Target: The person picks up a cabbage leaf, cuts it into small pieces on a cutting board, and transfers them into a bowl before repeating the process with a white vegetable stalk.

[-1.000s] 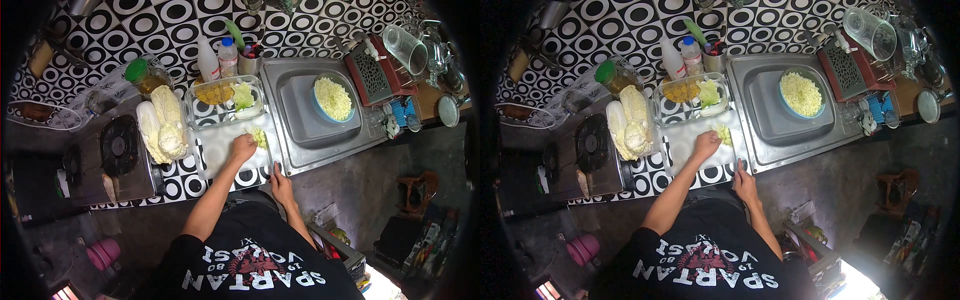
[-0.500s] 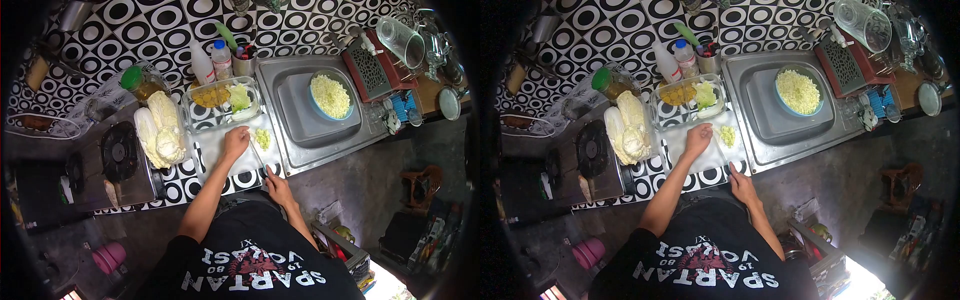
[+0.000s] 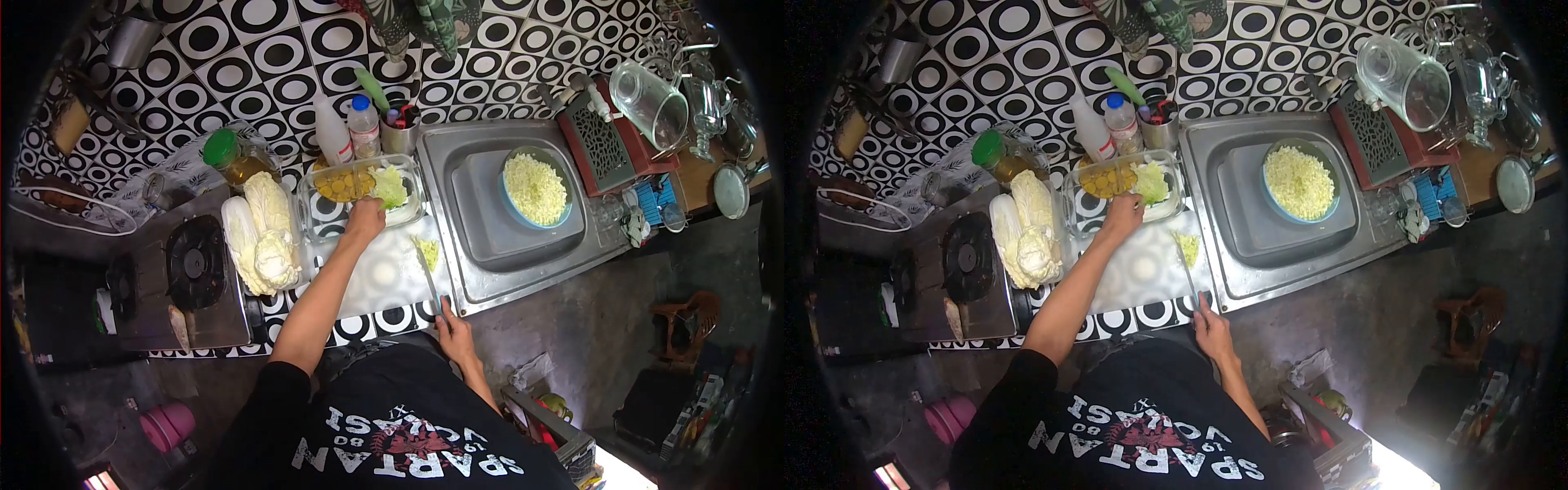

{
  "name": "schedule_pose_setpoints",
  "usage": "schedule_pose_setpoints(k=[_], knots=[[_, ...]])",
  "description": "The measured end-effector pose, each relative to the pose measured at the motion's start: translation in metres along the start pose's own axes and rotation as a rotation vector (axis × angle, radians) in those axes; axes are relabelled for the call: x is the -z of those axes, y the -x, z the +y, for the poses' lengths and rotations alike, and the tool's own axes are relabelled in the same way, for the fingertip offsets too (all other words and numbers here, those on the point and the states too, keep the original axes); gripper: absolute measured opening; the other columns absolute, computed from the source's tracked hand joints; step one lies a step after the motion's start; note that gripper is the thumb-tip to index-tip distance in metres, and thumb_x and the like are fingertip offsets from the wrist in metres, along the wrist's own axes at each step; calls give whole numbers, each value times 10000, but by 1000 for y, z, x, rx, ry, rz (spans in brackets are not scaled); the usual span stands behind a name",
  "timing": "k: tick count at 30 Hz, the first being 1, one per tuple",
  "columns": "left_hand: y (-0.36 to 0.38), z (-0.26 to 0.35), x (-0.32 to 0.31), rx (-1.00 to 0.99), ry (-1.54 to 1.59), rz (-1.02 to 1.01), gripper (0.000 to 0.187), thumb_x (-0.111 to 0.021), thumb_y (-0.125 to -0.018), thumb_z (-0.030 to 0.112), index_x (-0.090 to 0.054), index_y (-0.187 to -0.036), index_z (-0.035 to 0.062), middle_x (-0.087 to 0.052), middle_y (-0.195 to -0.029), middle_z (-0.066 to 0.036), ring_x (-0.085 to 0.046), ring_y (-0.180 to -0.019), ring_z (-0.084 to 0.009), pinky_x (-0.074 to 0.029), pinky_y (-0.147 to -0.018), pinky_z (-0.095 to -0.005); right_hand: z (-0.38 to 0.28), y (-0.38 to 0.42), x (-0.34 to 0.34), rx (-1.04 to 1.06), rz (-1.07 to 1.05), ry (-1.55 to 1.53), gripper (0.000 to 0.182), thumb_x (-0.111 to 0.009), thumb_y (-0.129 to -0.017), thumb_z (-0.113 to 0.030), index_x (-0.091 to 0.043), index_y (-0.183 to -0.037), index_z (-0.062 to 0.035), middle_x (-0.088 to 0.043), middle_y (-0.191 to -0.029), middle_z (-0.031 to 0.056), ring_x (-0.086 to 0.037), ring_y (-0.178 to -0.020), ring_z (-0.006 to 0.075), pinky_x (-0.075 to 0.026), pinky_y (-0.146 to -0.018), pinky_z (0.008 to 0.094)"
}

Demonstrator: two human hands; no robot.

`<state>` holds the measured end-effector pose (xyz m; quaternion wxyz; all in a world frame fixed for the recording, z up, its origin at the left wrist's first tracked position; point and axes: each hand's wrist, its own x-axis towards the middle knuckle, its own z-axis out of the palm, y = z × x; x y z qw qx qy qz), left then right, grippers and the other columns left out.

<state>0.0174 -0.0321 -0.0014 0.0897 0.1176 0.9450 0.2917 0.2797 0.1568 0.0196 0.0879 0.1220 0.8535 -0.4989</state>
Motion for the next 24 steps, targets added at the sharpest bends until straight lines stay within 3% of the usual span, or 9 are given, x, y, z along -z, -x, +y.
schedule_pose_setpoints(k=[4,6,10,14,19,22,24], knots=[[-13,8,2,16,-44,80,279,-592,-762,117,-611,-1017,7,-569,-1022,-223,-581,-941,-379,-485,-816,-429,0,-2,-1,-26,-17,-23,449,-527,-885,-125,-443,-1326,-135,-649,-773,174,-656,-762,293,-479,-732,334],[-18,14,4,154,-77,-11,391,-650,-753,131,-580,-1114,-2,-582,-1048,-240,-574,-973,-372,-467,-861,-415,0,-5,-1,-14,-32,-24,458,-524,-881,-124,-438,-1330,-139,-651,-779,176,-658,-775,300,-480,-743,339],[-31,23,3,340,-94,23,363,-664,-760,202,-592,-1064,18,-613,-1012,-206,-599,-949,-359,-490,-817,-442,-1,-12,0,-14,-61,-13,462,-511,-884,-137,-429,-1339,-140,-647,-748,165,-662,-757,275,-482,-731,339],[-48,20,-3,495,-124,27,246,-624,-759,131,-638,-986,35,-632,-996,-195,-606,-955,-356,-499,-805,-438,-10,-19,4,-22,-84,6,461,-509,-888,-147,-427,-1341,-139,-652,-752,163,-663,-759,272,-483,-733,340],[-48,23,15,485,-119,5,195,-621,-751,147,-682,-903,41,-661,-969,-164,-630,-946,-308,-511,-796,-394,-5,-26,3,-28,-103,-6,457,-513,-893,-165,-426,-1341,-136,-653,-763,165,-660,-763,285,-484,-740,347],[-49,13,20,426,70,10,215,-648,-715,202,-684,-858,47,-675,-910,-135,-646,-885,-267,-505,-785,-353,1,-26,2,2,-106,8,454,-515,-896,-174,-427,-1340,-135,-653,-774,169,-657,-770,300,-484,-746,354],[-52,13,24,458,430,30,243,-668,-685,254,-671,-817,50,-677,-835,-105,-647,-805,-219,-492,-761,-305,2,-28,2,8,-121,36,456,-523,-899,-190,-429,-1344,-155,-674,-777,160,-675,-774,251,-492,-734,323]])
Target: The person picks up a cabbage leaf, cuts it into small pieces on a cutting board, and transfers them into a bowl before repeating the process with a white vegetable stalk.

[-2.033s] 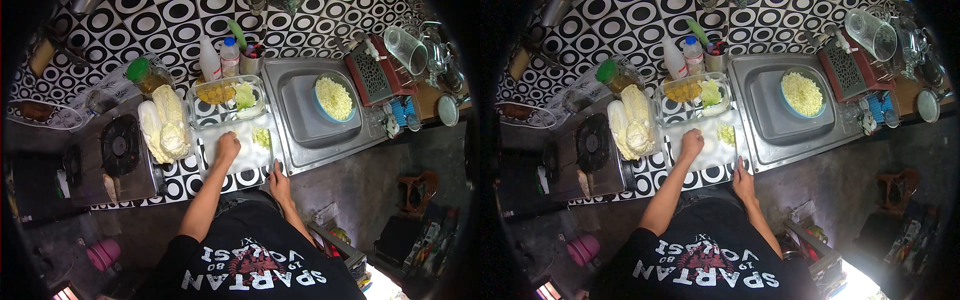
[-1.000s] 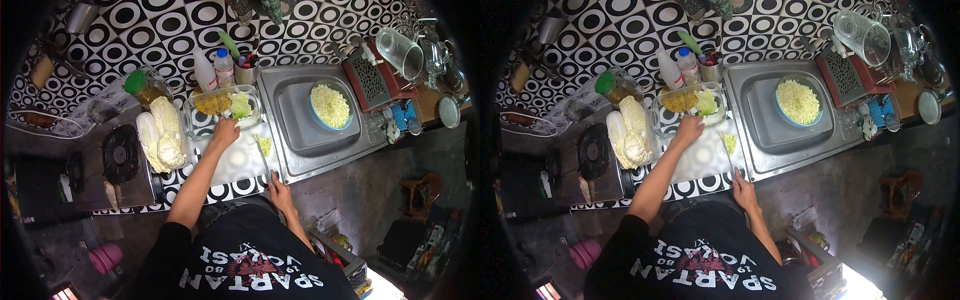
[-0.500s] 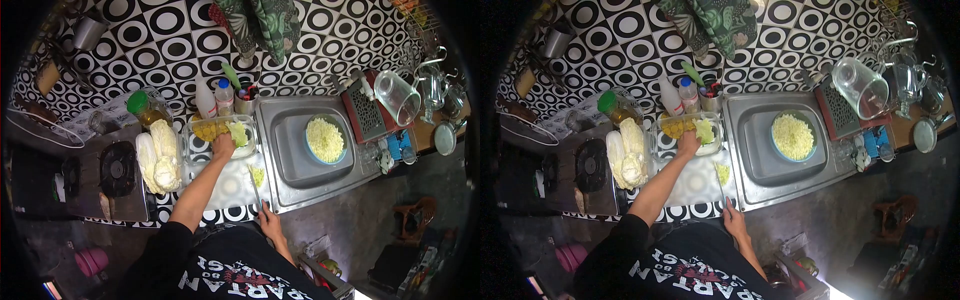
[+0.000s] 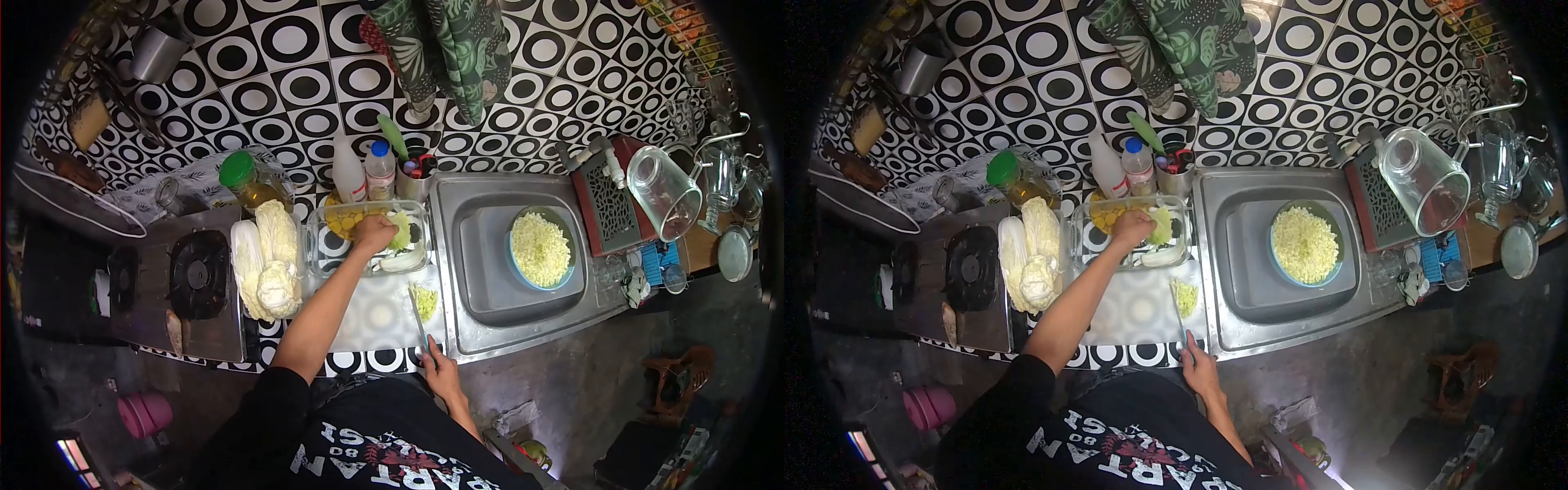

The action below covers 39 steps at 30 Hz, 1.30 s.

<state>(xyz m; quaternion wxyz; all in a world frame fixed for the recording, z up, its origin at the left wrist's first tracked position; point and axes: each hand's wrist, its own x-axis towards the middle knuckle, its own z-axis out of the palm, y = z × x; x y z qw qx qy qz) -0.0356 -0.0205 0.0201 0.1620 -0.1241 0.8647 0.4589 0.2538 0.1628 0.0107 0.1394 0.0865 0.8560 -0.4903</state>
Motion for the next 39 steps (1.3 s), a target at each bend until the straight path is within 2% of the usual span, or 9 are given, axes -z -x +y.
schedule_pose_setpoints(k=[7,9,13,18,22,24,27,33,39], knots=[[-4,-2,6,-35,605,-46,133,-593,-750,162,-570,-826,56,-568,-714,-3,-531,-669,-125,-441,-640,-266,-1,-4,1,-19,-46,-27,459,-513,-891,-158,-425,-1340,-130,-649,-776,175,-652,-764,308,-484,-749,359],[-2,-3,14,-17,705,-43,120,-581,-760,144,-561,-843,60,-559,-727,-4,-532,-680,-124,-442,-648,-260,2,-5,0,21,-26,-9,460,-521,-901,-187,-422,-1348,-136,-674,-772,152,-671,-763,225,-489,-728,309],[12,-4,34,41,1015,22,127,-566,-777,105,-535,-894,67,-554,-805,-20,-539,-735,-121,-450,-668,-257,1,-3,2,23,-32,-6,460,-522,-902,-192,-422,-1347,-129,-674,-771,152,-670,-763,219,-488,-723,304],[15,-26,56,-87,1005,160,174,-587,-775,62,-518,-934,61,-574,-870,-40,-562,-772,-131,-467,-673,-268,9,-3,-1,41,-25,20,461,-523,-901,-193,-423,-1347,-129,-674,-767,147,-664,-748,203,-487,-717,298],[9,-92,36,24,796,365,291,-677,-728,68,-538,-981,37,-609,-861,-63,-586,-760,-148,-478,-668,-275,15,-6,-4,64,-17,13,459,-518,-902,-189,-423,-1347,-124,-674,-767,140,-657,-734,187,-487,-713,291],[-6,-136,21,169,400,359,414,-727,-677,117,-534,-1029,18,-626,-846,-94,-616,-790,-201,-492,-717,-306,12,-8,-4,41,-29,13,457,-515,-901,-176,-424,-1345,-116,-675,-776,140,-653,-733,177,-488,-708,286],[26,-102,36,175,7,451,494,-754,-634,153,-548,-1057,4,-646,-913,-156,-631,-866,-275,-492,-784,-336,12,-8,-3,57,-24,54,457,-518,-899,-164,-426,-1343,-109,-675,-787,147,-655,-741,179,-488,-706,286],[27,-88,46,141,-211,410,262,-718,-614,103,-660,-851,10,-649,-891,-218,-631,-863,-339,-497,-804,-356,9,-6,-3,87,-1,34,457,-520,-896,-158,-428,-1341,-107,-672,-782,155,-655,-749,175,-487,-706,286],[8,-106,46,76,-295,388,221,-741,-583,143,-669,-763,36,-666,-784,-158,-653,-772,-292,-507,-712,-354,13,-5,-6,42,-22,49,456,-525,-899,-182,-430,-1339,-110,-675,-795,165,-663,-771,188,-486,-716,291]])
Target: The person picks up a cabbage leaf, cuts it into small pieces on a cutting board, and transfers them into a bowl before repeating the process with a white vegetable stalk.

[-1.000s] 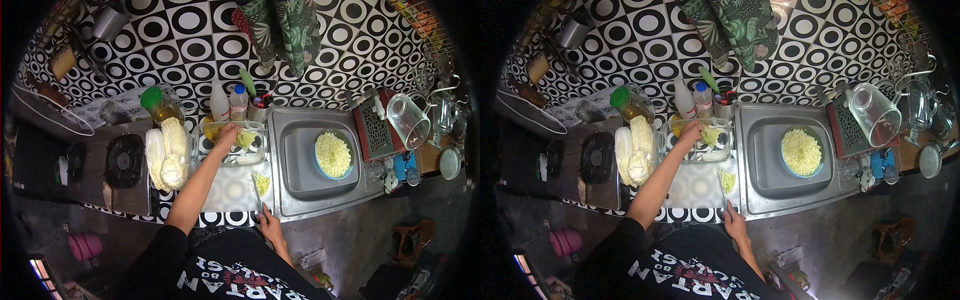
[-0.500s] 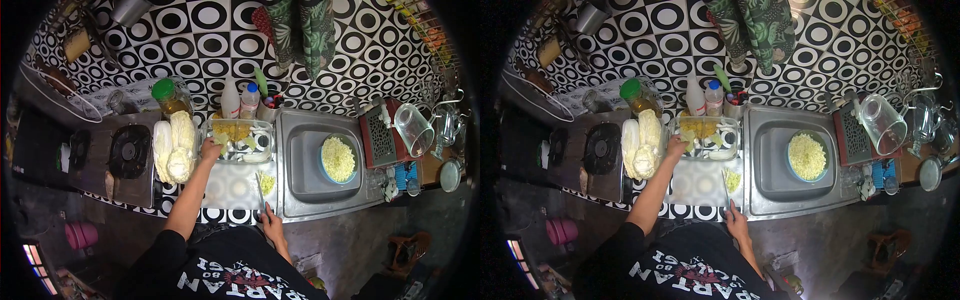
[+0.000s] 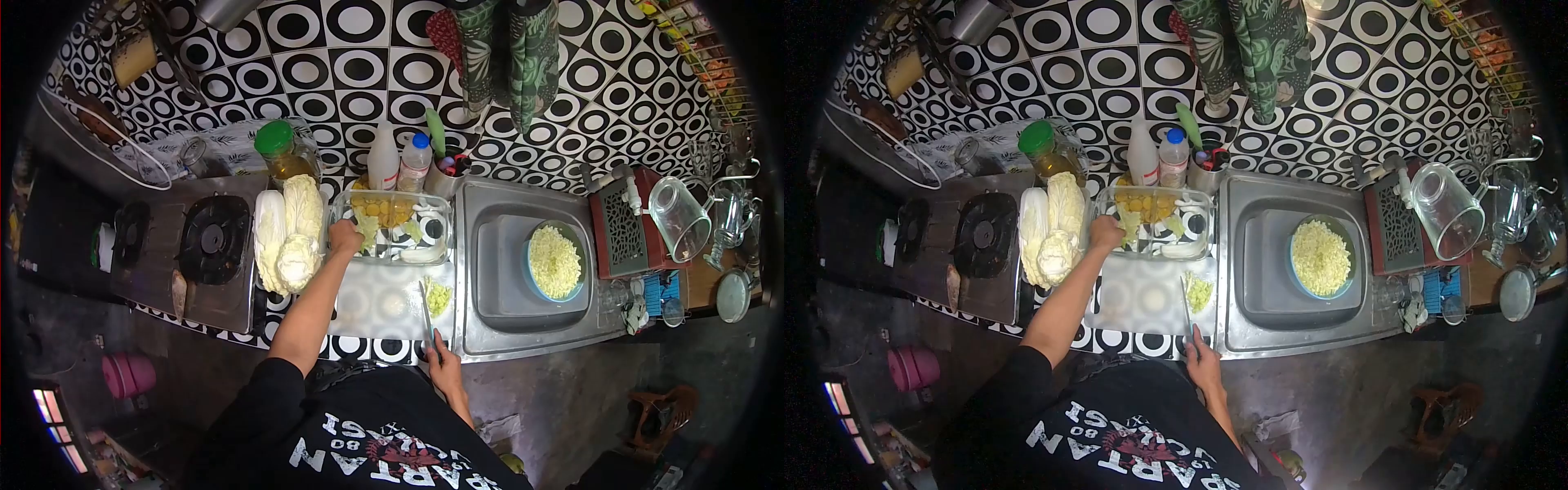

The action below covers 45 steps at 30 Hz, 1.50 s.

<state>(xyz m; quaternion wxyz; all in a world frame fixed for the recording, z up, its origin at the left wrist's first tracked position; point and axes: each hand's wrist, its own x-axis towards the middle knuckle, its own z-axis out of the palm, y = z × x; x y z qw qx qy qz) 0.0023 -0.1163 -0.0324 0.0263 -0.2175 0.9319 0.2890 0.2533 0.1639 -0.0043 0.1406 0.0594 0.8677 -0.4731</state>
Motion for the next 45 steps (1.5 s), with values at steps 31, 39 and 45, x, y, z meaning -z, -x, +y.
schedule_pose_setpoints(k=[31,39,45], knots=[[4,68,76,-110,480,92,346,-760,-647,111,-638,-964,46,-643,-725,-84,-616,-660,-180,-489,-640,-294,-15,2,6,-48,-33,-33,454,-518,-882,-171,-441,-1328,-121,-634,-865,247,-625,-882,378,-472,-785,373],[2,62,70,-132,483,86,336,-759,-647,110,-651,-961,59,-645,-746,-57,-605,-670,-145,-485,-642,-283,-12,1,4,-20,-3,-83,439,-531,-895,-191,-453,-1321,-117,-650,-868,226,-650,-853,331,-479,-762,352],[8,73,63,-126,632,-99,326,-744,-671,114,-659,-978,45,-646,-777,-58,-606,-709,-149,-483,-688,-277,-59,-35,5,18,1,-306,420,-517,-913,-121,-449,-1322,-56,-604,-705,26,-524,-622,70,-452,-577,227]])
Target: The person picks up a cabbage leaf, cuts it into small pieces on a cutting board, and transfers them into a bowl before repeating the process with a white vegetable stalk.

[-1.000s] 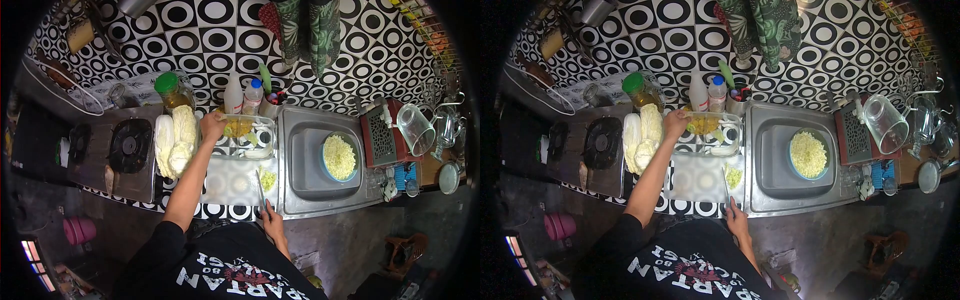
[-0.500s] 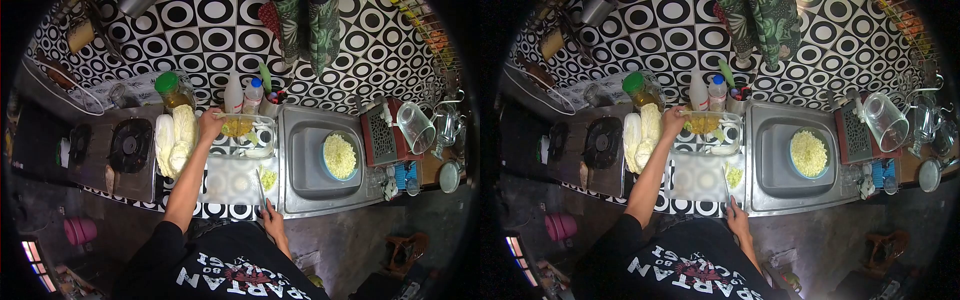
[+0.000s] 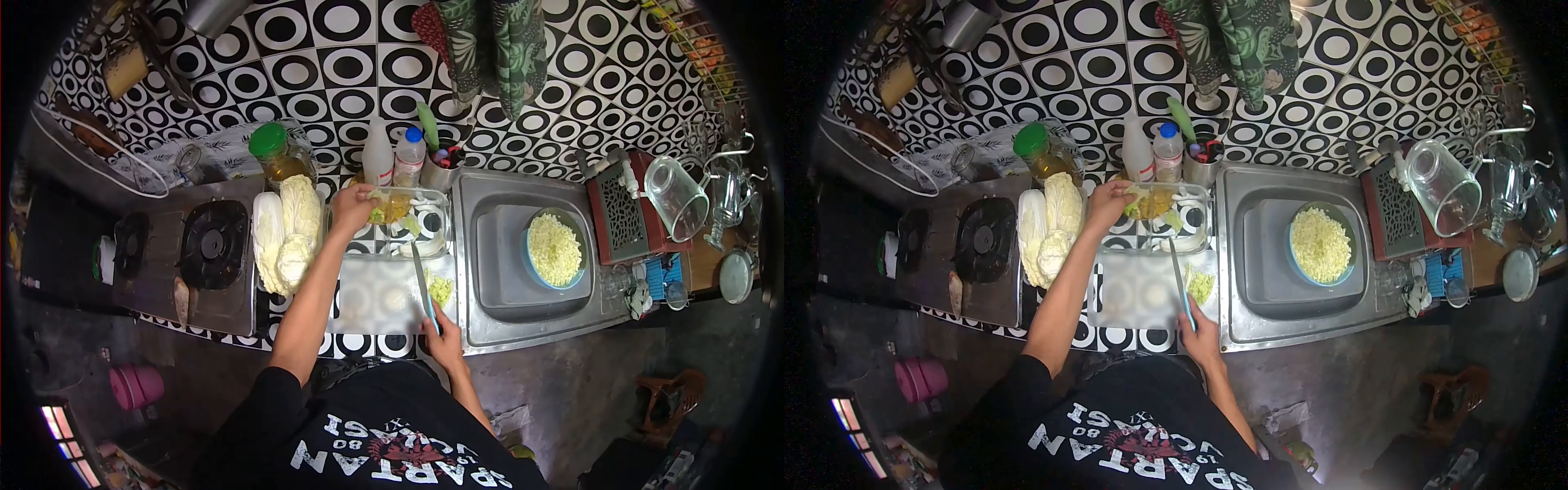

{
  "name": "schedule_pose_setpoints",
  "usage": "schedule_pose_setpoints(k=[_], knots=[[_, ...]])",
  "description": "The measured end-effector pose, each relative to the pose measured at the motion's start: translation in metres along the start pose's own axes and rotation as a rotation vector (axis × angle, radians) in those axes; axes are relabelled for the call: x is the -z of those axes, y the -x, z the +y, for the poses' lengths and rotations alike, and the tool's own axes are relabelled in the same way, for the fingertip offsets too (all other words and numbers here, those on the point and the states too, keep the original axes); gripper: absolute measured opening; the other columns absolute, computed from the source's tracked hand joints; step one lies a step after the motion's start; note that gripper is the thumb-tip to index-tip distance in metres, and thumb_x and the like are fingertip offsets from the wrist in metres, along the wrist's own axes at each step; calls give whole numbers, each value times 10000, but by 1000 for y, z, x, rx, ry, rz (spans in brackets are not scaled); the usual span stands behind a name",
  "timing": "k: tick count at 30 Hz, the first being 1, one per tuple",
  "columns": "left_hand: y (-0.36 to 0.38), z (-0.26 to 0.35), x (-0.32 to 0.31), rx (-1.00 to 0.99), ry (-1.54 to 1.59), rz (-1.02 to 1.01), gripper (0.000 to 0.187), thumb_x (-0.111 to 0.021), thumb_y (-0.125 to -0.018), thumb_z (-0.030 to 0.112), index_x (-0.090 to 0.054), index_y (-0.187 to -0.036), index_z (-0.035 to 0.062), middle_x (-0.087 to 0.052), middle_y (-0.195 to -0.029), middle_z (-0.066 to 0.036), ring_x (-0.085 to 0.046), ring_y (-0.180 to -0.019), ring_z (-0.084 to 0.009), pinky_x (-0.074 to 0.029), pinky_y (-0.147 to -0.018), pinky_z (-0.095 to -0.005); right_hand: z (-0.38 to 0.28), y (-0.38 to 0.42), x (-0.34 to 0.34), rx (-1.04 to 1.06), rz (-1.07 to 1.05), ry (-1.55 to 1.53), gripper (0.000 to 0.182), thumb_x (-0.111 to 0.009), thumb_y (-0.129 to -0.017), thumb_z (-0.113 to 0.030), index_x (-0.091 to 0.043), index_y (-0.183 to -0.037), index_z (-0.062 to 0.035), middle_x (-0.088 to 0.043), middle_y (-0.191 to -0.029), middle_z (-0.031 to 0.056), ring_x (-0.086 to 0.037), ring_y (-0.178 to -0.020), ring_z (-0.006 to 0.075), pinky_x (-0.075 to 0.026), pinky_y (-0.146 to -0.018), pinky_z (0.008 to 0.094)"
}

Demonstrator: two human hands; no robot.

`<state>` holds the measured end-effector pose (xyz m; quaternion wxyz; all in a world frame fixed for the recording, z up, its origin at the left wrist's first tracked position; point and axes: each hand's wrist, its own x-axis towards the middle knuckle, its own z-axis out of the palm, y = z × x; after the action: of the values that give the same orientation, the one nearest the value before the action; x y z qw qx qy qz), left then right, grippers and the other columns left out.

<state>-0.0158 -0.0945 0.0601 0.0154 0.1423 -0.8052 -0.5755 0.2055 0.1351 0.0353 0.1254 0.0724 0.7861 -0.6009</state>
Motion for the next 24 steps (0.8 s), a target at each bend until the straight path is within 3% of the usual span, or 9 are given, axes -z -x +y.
schedule_pose_setpoints(k=[4,6,8,10,11,15,17,21,24], knots=[[-6,-11,-13,-7,32,-39,333,-744,-679,123,-655,-989,36,-643,-783,-57,-597,-722,-148,-480,-709,-276,-15,-49,-33,104,177,-176,446,-526,-904,-121,-431,-1335,-57,-615,-717,32,-518,-614,70,-442,-567,232],[-2,-8,-14,-26,-50,-36,345,-748,-680,134,-654,-998,37,-649,-812,-60,-593,-738,-138,-477,-719,-272,-19,-66,-43,248,40,155,466,-535,-890,-120,-424,-1338,-54,-625,-724,42,-525,-619,76,-446,-589,236],[-1,-7,-10,-13,-84,-58,350,-750,-680,140,-654,-1000,38,-657,-853,-74,-599,-764,-135,-476,-725,-271,-26,-69,-52,211,-18,53,467,-538,-879,-118,-433,-1330,-52,-633,-727,56,-532,-631,79,-449,-615,235],[3,-6,-7,-16,-58,-39,304,-731,-699,78,-650,-983,8,-582,-767,8,-518,-682,-74,-433,-647,-211,-20,-71,-62,146,106,-3,449,-534,-878,-115,-453,-1316,-52,-636,-725,58,-538,-652,77,-449,-640,229],[6,-7,-4,9,-46,-36,318,-731,-697,86,-650,-996,14,-574,-763,15,-513,-684,-73,-429,-647,-210,-9,-75,-64,192,59,112,448,-529,-881,-115,-451,-1318,-57,-638,-739,50,-541,-672,75,-451,-657,226],[4,-19,1,22,-51,-38,334,-730,-695,88,-646,-1010,15,-572,-762,15,-511,-692,-75,-427,-654,-209,-21,-69,-68,169,14,1,450,-528,-881,-115,-446,-1318,-49,-647,-769,54,-554,-701,79,-457,-680,230],[5,-20,3,32,-43,-40,338,-746,-689,122,-654,-996,17,-654,-849,-59,-586,-755,-124,-470,-714,-256,-9,-73,-74,195,93,63,446,-528,-881,-114,-449,-1314,-44,-656,-796,66,-564,-724,83,-460,-698,233],[7,-8,5,36,-23,-40,327,-742,-694,116,-655,-992,12,-647,-831,-52,-578,-746,-119,-466,-708,-252,-4,-78,-76,254,19,24,450,-528,-881,-111,-445,-1319,-51,-662,-818,75,-571,-739,86,-457,-713,228],[6,-9,8,8,-47,-37,324,-745,-695,126,-659,-988,19,-640,-821,-47,-572,-740,-117,-463,-707,-253,-10,-78,-74,261,115,12,445,-531,-880,-114,-455,-1315,-64,-664,-831,73,-566,-735,80,-453,-701,227]])
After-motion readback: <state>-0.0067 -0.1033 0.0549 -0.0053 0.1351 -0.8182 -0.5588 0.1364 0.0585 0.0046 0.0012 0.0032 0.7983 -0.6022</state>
